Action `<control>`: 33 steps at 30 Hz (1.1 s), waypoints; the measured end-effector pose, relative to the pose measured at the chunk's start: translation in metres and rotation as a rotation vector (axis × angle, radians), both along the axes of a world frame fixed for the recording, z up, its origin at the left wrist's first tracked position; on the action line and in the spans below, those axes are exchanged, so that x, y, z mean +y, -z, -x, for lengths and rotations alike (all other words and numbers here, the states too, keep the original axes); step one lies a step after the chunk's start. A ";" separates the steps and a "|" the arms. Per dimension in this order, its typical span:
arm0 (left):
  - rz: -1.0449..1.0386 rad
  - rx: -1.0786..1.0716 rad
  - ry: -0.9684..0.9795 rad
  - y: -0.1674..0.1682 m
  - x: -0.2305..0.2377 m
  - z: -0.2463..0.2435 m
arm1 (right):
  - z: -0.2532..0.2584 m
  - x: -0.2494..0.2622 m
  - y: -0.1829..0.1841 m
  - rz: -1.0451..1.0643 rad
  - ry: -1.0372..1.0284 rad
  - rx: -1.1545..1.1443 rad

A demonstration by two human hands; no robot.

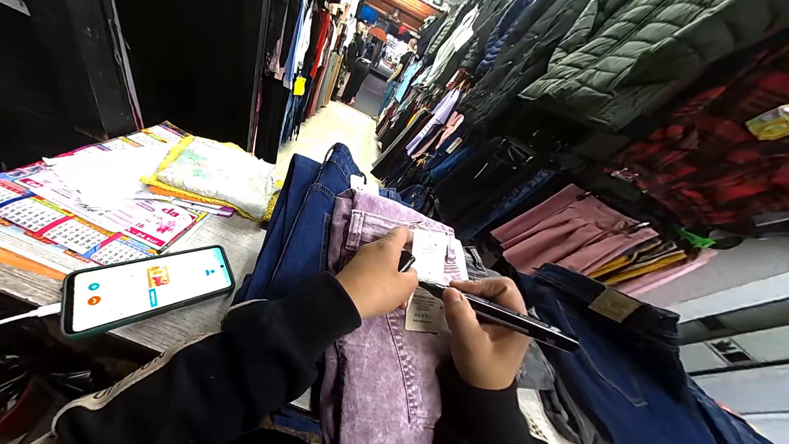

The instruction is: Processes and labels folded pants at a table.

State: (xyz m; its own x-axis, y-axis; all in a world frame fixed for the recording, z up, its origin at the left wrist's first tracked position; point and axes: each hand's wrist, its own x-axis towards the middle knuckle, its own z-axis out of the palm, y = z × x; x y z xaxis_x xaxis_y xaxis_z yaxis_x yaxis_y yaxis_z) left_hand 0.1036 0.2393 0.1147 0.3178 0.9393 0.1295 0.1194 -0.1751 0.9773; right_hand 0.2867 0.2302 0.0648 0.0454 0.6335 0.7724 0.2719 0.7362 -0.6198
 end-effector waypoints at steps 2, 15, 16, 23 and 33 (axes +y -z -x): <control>-0.006 0.004 -0.002 0.000 0.000 0.000 | -0.001 0.000 0.001 -0.011 0.002 -0.010; 0.024 -0.007 0.000 -0.002 0.000 0.000 | -0.013 -0.015 0.009 -0.011 -0.014 0.006; 0.028 -0.002 0.003 -0.002 0.001 0.000 | -0.013 -0.013 0.008 -0.015 -0.015 0.020; 0.042 0.009 0.012 -0.004 0.000 0.001 | -0.012 0.000 0.005 -0.009 0.007 -0.049; 0.022 0.023 0.019 -0.003 0.001 0.000 | -0.020 -0.007 0.007 0.011 0.042 -0.008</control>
